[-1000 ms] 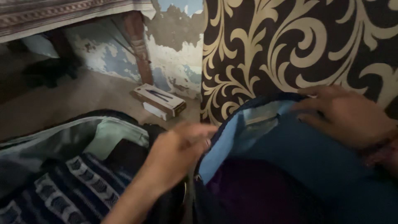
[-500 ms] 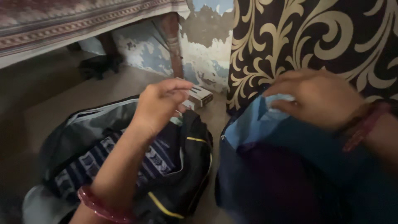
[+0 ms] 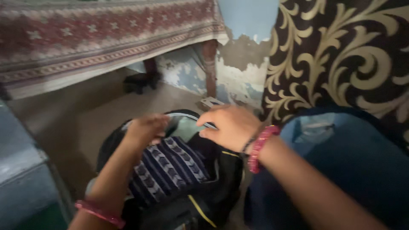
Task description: The person sits on the floor and packs various folded clothes into a blue suitcase. They transfer items from a pile on the floor, including jeans, patterned shirts, and a purple garment, into the suitcase one by one.
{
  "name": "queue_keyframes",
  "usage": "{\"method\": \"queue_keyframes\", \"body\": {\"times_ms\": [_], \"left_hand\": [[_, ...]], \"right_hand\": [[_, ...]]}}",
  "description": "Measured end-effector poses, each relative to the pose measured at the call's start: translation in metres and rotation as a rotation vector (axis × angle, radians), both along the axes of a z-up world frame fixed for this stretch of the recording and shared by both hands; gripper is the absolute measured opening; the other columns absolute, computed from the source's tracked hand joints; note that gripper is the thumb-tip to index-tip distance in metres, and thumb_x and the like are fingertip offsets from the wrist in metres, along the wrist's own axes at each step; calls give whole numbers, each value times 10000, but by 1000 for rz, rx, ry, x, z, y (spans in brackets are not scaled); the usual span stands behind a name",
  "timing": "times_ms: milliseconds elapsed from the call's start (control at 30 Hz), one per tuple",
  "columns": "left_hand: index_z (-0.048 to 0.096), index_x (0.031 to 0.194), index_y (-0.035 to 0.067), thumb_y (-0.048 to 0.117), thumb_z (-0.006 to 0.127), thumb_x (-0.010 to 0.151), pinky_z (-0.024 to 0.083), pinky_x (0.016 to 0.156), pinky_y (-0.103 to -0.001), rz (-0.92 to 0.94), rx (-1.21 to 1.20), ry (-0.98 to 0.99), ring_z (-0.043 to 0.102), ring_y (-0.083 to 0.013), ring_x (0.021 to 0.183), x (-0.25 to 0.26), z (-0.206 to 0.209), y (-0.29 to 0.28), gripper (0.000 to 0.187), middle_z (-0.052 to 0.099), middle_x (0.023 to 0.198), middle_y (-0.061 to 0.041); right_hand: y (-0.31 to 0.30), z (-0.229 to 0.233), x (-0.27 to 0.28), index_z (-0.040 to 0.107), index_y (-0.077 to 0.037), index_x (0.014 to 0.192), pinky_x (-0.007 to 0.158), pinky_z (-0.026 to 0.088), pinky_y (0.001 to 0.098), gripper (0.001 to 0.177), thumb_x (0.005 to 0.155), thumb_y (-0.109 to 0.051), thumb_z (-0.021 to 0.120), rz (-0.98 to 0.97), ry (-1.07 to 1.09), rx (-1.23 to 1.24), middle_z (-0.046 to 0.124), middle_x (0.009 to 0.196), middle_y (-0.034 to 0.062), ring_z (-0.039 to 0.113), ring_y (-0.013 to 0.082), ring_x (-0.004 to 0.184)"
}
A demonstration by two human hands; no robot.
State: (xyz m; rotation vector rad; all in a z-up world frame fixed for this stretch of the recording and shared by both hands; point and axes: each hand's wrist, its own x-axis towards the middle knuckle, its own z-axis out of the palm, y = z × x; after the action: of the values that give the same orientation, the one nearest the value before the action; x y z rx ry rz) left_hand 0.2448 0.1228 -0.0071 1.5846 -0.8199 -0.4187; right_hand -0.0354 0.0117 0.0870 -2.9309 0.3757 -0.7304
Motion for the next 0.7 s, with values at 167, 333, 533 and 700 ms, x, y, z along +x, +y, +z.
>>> {"method": "queue_keyframes", "body": {"times_ms": [167,333,533,700], "left_hand": [[779,1160,65,197,698,836,509,687,-303,7,170,-187,647,-141,770,70,-93,-4,359,768,893,-54],[750,1179,49,248,752,798,550,825,-336,127,208,-122,724,-197,909,99,-143,9,429,795,968,-85],[658,1350,146,391,833,697,503,1042,-406,505,513,-134,659,-336,1207,105,-176,39,719,685,1265,-202],[407,1551,237,458,916,625,301,1203,-481,768,641,11,292,-448,1477,107,-178,39,1079,320,1564,-289]], "right_hand": [[-5,-52,79,788,-254,1079,860,545,423,306,811,-392,734,21,-36,247,754,1082,63,702,296,1015],[-46,-142,136,759,-191,1138,896,568,365,415,758,-354,790,40,-28,495,768,1104,90,741,259,999],[-107,-247,188,695,-100,1262,985,536,347,580,769,-382,814,-141,-98,732,737,1202,134,713,249,1122],[-123,-295,221,660,-67,1297,1018,510,350,620,810,-425,796,-194,-74,830,722,1250,166,689,268,1184]]}}
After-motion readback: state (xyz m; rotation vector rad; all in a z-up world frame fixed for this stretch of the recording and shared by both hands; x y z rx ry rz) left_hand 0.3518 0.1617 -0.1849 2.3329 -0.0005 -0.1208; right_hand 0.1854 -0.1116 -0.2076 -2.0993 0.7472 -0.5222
